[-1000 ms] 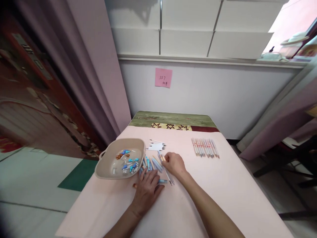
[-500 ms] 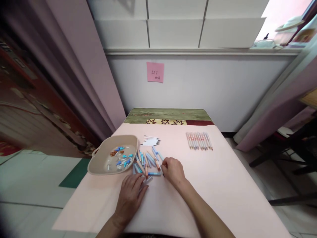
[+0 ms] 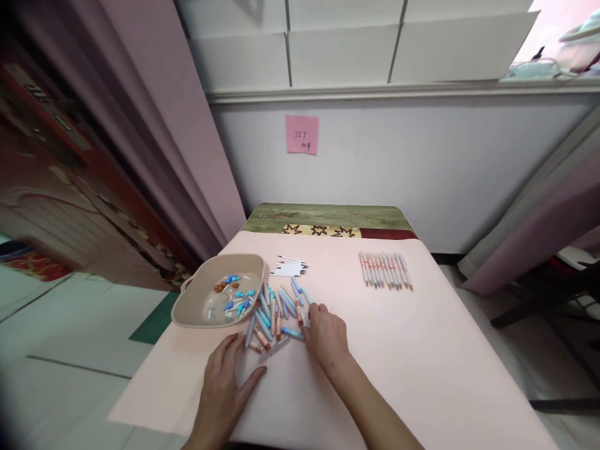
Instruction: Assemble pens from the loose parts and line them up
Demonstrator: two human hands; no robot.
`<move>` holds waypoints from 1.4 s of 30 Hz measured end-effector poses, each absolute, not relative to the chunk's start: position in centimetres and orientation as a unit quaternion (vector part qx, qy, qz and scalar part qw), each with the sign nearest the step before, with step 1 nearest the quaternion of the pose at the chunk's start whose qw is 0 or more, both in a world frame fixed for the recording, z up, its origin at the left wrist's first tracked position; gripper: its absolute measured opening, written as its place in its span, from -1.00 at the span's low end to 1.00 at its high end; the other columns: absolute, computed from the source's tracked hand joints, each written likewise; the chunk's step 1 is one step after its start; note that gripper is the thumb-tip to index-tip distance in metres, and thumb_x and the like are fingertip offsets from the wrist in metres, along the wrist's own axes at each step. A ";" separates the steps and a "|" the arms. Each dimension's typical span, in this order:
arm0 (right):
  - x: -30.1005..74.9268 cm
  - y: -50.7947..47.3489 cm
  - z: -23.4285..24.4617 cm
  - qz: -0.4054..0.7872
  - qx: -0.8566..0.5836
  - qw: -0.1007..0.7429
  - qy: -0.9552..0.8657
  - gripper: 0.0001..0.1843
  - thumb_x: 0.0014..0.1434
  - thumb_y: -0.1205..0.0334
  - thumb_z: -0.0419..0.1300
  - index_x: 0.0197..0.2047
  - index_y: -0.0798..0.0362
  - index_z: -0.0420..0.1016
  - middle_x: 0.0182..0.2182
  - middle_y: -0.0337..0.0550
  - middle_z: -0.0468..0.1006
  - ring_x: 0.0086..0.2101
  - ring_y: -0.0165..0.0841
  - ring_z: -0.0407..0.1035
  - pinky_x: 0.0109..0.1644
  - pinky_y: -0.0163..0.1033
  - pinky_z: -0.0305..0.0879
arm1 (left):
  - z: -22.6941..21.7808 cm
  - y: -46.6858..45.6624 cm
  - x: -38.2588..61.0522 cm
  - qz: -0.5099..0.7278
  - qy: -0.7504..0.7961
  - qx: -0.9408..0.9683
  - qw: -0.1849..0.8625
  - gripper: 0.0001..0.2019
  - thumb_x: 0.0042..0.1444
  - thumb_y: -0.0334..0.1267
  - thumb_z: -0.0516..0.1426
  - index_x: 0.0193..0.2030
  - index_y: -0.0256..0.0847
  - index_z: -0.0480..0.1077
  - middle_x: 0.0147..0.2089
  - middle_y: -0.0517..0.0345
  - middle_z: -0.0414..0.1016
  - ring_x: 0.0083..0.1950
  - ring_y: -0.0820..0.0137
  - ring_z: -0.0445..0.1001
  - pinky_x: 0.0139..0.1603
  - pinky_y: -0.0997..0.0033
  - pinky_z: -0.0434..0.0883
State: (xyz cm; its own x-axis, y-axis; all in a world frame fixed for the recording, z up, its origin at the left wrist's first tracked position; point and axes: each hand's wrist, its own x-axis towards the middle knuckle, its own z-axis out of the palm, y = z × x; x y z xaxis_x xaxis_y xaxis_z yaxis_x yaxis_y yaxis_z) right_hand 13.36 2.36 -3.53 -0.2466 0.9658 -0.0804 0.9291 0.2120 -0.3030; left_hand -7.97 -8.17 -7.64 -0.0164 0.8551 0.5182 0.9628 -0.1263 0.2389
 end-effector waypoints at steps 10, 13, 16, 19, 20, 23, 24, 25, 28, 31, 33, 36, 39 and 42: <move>13.4 2.5 -4.3 0.100 -0.604 0.082 -0.786 -0.87 0.19 0.29 0.12 -0.15 -0.01 0.33 -0.24 -0.20 0.46 -0.41 -0.35 0.45 -0.49 -0.29 -0.08 | -8.7 -4.3 -5.6 -0.341 -0.599 -0.724 0.017 -0.63 0.20 -0.28 0.08 0.15 -0.17 0.24 0.09 -0.09 0.38 0.16 0.19 0.38 0.10 0.14 0.42; 13.5 2.6 -4.6 0.092 -0.593 0.100 -0.793 -0.85 0.22 0.27 0.11 -0.11 -0.03 0.32 -0.23 -0.22 0.46 -0.39 -0.37 0.45 -0.49 -0.30 -0.09 | -8.4 -4.6 -5.9 -0.339 -0.594 -0.729 0.025 -0.61 0.19 -0.29 0.10 0.16 -0.19 0.24 0.08 -0.10 0.39 0.16 0.19 0.38 0.10 0.15 0.43; 13.2 2.9 -5.2 0.083 -0.598 0.109 -0.790 -0.89 0.27 0.17 0.10 -0.14 -0.02 0.34 -0.25 -0.22 0.47 -0.42 -0.38 0.45 -0.50 -0.30 -0.11 | -8.2 -5.1 -6.0 -0.329 -0.581 -0.742 0.059 -0.56 0.16 -0.28 0.13 0.18 -0.22 0.23 0.12 -0.14 0.36 0.18 0.16 0.35 0.13 0.12 0.40; 12.9 3.2 -5.9 0.069 -0.600 0.112 -0.789 -0.89 0.30 0.18 0.08 -0.18 0.01 0.37 -0.30 -0.21 0.49 -0.43 -0.38 0.44 -0.50 -0.29 -0.11 | -8.0 -5.3 -5.7 -0.313 -0.554 -0.766 0.088 -0.55 0.14 -0.31 0.16 0.18 -0.22 0.25 0.13 -0.15 0.35 0.18 0.16 0.35 0.13 0.14 0.40; 12.8 3.3 -6.1 0.062 -0.598 0.110 -0.792 -0.89 0.31 0.22 0.06 -0.20 0.02 0.38 -0.31 -0.20 0.50 -0.43 -0.38 0.44 -0.50 -0.29 -0.11 | -7.9 -5.2 -5.5 -0.309 -0.546 -0.773 0.092 -0.56 0.14 -0.32 0.16 0.17 -0.22 0.27 0.13 -0.15 0.36 0.17 0.17 0.35 0.12 0.16 0.40; 12.6 3.2 -6.5 0.041 -0.591 0.101 -0.799 -0.85 0.30 0.31 0.04 -0.27 0.06 0.41 -0.37 -0.16 0.51 -0.43 -0.36 0.44 -0.49 -0.28 -0.12 | -7.4 -4.7 -4.9 -0.307 -0.530 -0.784 0.100 -0.59 0.13 -0.37 0.15 0.15 -0.24 0.30 0.11 -0.16 0.38 0.14 0.18 0.37 0.11 0.16 0.39; 12.6 3.2 -6.5 0.038 -0.588 0.106 -0.801 -0.84 0.30 0.31 0.04 -0.29 0.06 0.41 -0.37 -0.17 0.51 -0.42 -0.36 0.44 -0.49 -0.28 -0.11 | -7.2 -4.5 -4.8 -0.308 -0.523 -0.788 0.105 -0.60 0.13 -0.39 0.14 0.14 -0.24 0.31 0.10 -0.15 0.39 0.13 0.18 0.38 0.12 0.15 0.37; 12.5 3.1 -6.5 0.039 -0.585 0.116 -0.802 -0.84 0.30 0.30 0.04 -0.29 0.05 0.41 -0.37 -0.18 0.51 -0.40 -0.36 0.44 -0.48 -0.29 -0.09 | -7.1 -4.4 -4.7 -0.309 -0.516 -0.792 0.109 -0.62 0.14 -0.39 0.14 0.12 -0.24 0.33 0.09 -0.15 0.40 0.12 0.18 0.38 0.12 0.13 0.36; 12.5 2.9 -6.2 0.058 -0.581 0.156 -0.796 -0.83 0.31 0.19 0.05 -0.28 0.01 0.41 -0.32 -0.22 0.50 -0.37 -0.39 0.43 -0.46 -0.34 -0.04 | -6.6 -3.8 -4.5 -0.302 -0.501 -0.805 0.103 -0.66 0.14 -0.39 0.13 0.08 -0.19 0.36 0.08 -0.12 0.43 0.11 0.17 0.39 0.14 0.08 0.33; 12.7 2.9 -6.0 0.098 -0.596 0.169 -0.779 -0.83 0.30 0.14 0.06 -0.22 -0.01 0.42 -0.26 -0.22 0.48 -0.38 -0.43 0.41 -0.44 -0.36 0.01 | -6.1 -3.2 -4.6 -0.308 -0.523 -0.792 0.062 -0.71 0.17 -0.38 0.10 0.04 -0.16 0.38 0.02 -0.07 0.46 0.05 0.20 0.42 0.12 0.09 0.34; 12.9 3.0 -5.9 0.131 -0.602 0.168 -0.769 -0.85 0.29 0.15 0.07 -0.18 -0.02 0.44 -0.23 -0.22 0.47 -0.39 -0.44 0.42 -0.41 -0.37 0.06 | -5.8 -2.9 -4.7 -0.327 -0.551 -0.768 0.019 -0.77 0.20 -0.37 0.06 0.00 -0.17 0.38 -0.05 -0.03 0.47 -0.01 0.25 0.45 0.05 0.18 0.38; 13.1 3.1 -5.8 0.156 -0.604 0.157 -0.765 -0.84 0.26 0.20 0.10 -0.11 -0.06 0.44 -0.20 -0.22 0.46 -0.37 -0.44 0.43 -0.39 -0.37 0.11 | -5.5 -2.8 -5.0 -0.344 -0.574 -0.742 -0.044 -0.82 0.24 -0.36 0.01 -0.06 -0.16 0.36 -0.15 0.04 0.48 -0.10 0.32 0.47 -0.08 0.32 0.42; 12.7 3.2 -5.4 0.137 -0.618 0.132 -0.763 -0.81 0.23 0.19 0.10 -0.11 -0.04 0.45 -0.19 -0.19 0.47 -0.40 -0.40 0.44 -0.41 -0.34 0.11 | -5.5 -3.3 -5.1 -0.332 -0.577 -0.743 -0.074 -0.85 0.26 -0.34 -0.02 -0.16 -0.14 0.37 -0.24 0.09 0.46 -0.18 0.36 0.47 -0.14 0.38 0.40; 11.8 3.6 -4.9 0.128 -0.640 0.097 -0.751 -0.80 0.23 0.17 0.08 -0.21 0.03 0.50 -0.25 -0.13 0.52 -0.40 -0.33 0.47 -0.41 -0.31 0.13 | -5.4 -3.3 -4.9 -0.311 -0.608 -0.726 -0.082 -0.84 0.26 -0.32 -0.03 -0.24 -0.13 0.37 -0.27 0.11 0.46 -0.19 0.36 0.48 -0.16 0.38 0.38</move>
